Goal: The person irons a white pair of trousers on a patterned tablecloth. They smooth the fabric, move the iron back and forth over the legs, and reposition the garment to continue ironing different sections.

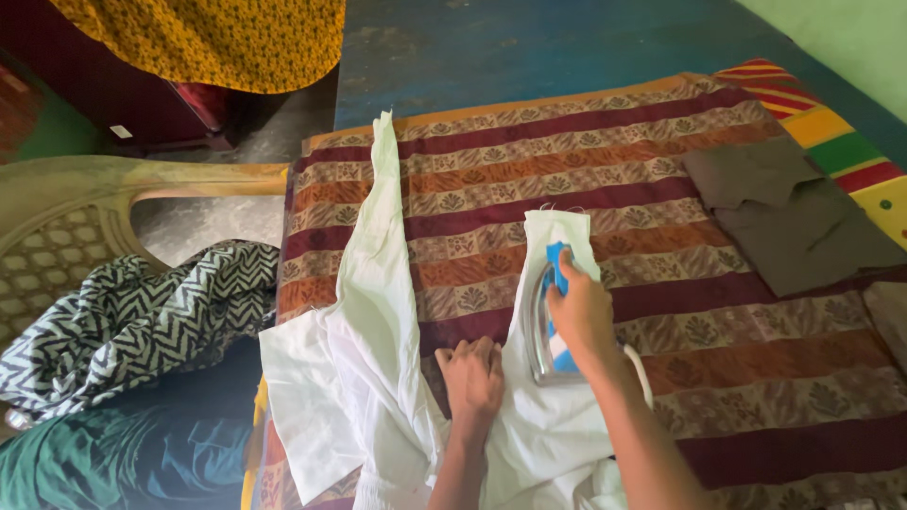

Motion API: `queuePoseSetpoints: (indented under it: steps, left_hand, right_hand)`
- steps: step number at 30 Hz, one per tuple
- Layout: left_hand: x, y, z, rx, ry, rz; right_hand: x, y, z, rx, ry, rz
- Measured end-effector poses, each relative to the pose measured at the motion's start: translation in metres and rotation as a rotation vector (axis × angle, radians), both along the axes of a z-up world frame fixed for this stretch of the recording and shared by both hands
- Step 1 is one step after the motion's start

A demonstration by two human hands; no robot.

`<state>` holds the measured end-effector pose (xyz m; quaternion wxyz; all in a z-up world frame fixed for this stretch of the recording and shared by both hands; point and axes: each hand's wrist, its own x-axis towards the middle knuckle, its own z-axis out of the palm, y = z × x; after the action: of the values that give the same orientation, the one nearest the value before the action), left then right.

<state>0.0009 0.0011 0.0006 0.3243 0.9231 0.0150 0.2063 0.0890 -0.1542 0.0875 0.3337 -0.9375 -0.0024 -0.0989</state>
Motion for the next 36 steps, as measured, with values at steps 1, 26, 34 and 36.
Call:
queuePoseSetpoints:
  steps: [1,26,34,36]
  left_hand:
    - [-0.001,0.000,-0.001,0.005,0.006,0.001]
    - [-0.001,0.000,-0.005,-0.130,-0.009,0.055]
    - [0.000,-0.001,-0.001,-0.174,-0.023,0.056]
    - [0.000,0.000,0.000,-0.177,-0.028,0.054]
  right_hand:
    - [-0.014,-0.002,-0.001,0.036,0.075,-0.017]
    - [0.034,0.030,-0.019,0.101,-0.143,-0.186]
    - [0.006,0.033,-0.019,0.007,-0.076,-0.161]
    - [0.000,0.036,-0.018,-0.021,-0.046,-0.167]
